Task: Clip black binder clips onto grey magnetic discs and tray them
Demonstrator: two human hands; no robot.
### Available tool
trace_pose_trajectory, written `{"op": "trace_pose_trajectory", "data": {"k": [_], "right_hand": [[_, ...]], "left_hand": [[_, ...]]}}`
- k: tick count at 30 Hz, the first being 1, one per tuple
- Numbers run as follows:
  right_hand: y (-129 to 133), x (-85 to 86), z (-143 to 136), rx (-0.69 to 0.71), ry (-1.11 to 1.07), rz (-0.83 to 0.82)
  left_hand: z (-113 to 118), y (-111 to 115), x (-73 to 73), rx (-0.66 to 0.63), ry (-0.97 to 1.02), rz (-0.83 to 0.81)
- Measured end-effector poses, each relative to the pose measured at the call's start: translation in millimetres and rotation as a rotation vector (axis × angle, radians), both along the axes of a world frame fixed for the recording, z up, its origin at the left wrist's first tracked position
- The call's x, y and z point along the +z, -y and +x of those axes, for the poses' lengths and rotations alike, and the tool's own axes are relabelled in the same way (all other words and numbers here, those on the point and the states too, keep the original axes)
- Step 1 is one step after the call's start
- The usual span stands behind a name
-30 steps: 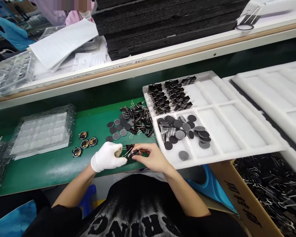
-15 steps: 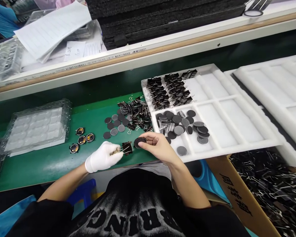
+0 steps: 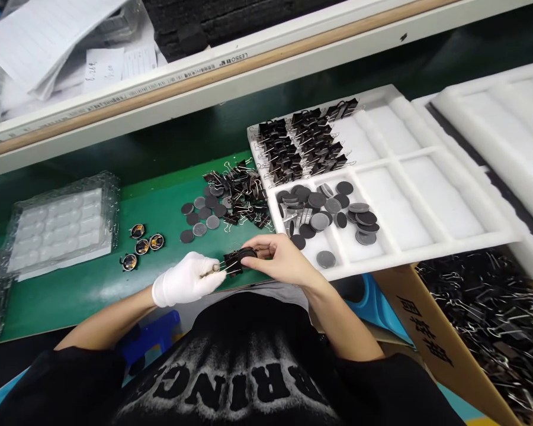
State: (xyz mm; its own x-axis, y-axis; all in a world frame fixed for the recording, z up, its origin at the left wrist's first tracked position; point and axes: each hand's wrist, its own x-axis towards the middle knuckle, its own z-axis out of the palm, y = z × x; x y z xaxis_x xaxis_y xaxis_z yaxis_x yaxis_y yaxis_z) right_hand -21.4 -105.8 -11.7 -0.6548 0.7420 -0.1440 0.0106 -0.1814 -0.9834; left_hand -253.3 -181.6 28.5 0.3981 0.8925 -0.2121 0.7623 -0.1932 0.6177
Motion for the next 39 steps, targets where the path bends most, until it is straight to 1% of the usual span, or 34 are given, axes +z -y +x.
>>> {"op": "trace_pose_trajectory", "data": {"k": [2,4,6,7,8,9,10,11,12,13,14,15,16,17,19,21,22,23,25,27,29,31,33,35,37,39], "right_hand": [[0.9,-1.9,0.5,-0.02,-0.004,-0.02],[1.0,-4.2,1.7,-0.037,-0.008,-0.046],[0.2,-6.5,3.5,-0.069,-0.021,-0.085],[-0.4,-7.7,4.4,-0.104,-0.041,-0.111],[-0.9,-8.9,5.4,-0.159,-0.07,-0.14],[-1.1,-10.0,6.4,-0.229,-0.109,-0.173],[-1.0,-11.2,7.4,-0.302,-0.155,-0.212],[-0.3,-12.3,8.6,-0.365,-0.203,-0.256],[1.0,-13.5,9.8,-0.408,-0.249,-0.305],[2.9,-14.6,11.2,-0.425,-0.29,-0.353],[5.3,-15.7,12.5,-0.422,-0.323,-0.391],[8.1,-16.6,13.6,-0.407,-0.349,-0.408],[11.0,-17.4,14.3,-0.386,-0.366,-0.388],[13.9,-18.0,14.2,-0.355,-0.365,-0.333],[18.8,-18.3,11.1,-0.262,-0.307,-0.157],[21.8,-17.5,3.9,-0.156,-0.202,0.043],[22.6,-17.0,-0.7,-0.127,-0.156,0.139],[23.1,-16.5,-5.7,-0.13,-0.124,0.233],[23.7,-15.6,-15.3,-0.207,-0.108,0.42],[24.9,-15.0,-23.2,-0.291,-0.124,0.57],[27.6,-14.4,-29.4,-0.305,-0.132,0.684],[32.0,-13.5,-35.2,-0.282,-0.111,0.791],[37.8,-12.2,-40.9,-0.285,-0.075,0.892],[44.0,-10.9,-46.0,-0.312,-0.047,0.962],[49.0,-9.9,-49.5,-0.325,-0.035,1.001],[52.2,-9.4,-51.0,-0.342,-0.043,1.012]], "left_hand": [[0.7,-1.9,-0.9,-0.004,-0.01,-0.005],[-1.0,-7.7,2.7,-0.027,-0.045,-0.027],[-4.9,-20.1,9.1,-0.107,-0.098,-0.08],[-7.5,-29.0,12.0,-0.145,-0.127,-0.097],[-10.0,-39.2,13.6,-0.155,-0.164,-0.085],[-12.6,-50.2,13.4,-0.128,-0.219,-0.03],[-15.0,-61.5,11.2,-0.081,-0.295,0.066],[-17.2,-72.2,6.8,-0.035,-0.391,0.185],[-19.3,-81.7,0.9,-0.018,-0.494,0.297],[-21.2,-89.3,-5.8,-0.047,-0.585,0.376],[-22.9,-94.7,-12.6,-0.113,-0.652,0.418],[-24.4,-97.7,-18.5,-0.183,-0.68,0.433],[-25.5,-98.3,-22.9,-0.228,-0.669,0.443],[-26.0,-96.7,-25.2,-0.232,-0.619,0.466],[-24.5,-89.0,-23.7,-0.164,-0.425,0.545],[-19.4,-78.3,-15.4,-0.1,-0.163,0.587],[-15.7,-72.8,-10.0,-0.081,-0.042,0.575],[-11.5,-67.4,-4.4,-0.059,0.054,0.543],[-2.8,-57.4,5.4,0.016,0.185,0.447],[5.1,-48.2,12.0,0.154,0.276,0.386],[11.8,-40.1,15.2,0.293,0.318,0.434],[16.8,-33.6,15.4,0.381,0.256,0.565],[19.5,-28.8,12.9,0.405,0.143,0.704],[19.2,-25.1,8.1,0.418,0.082,0.813],[16.4,-22.0,3.2,0.428,0.089,0.897],[13.1,-19.5,1.5,0.387,0.111,0.96]]}}
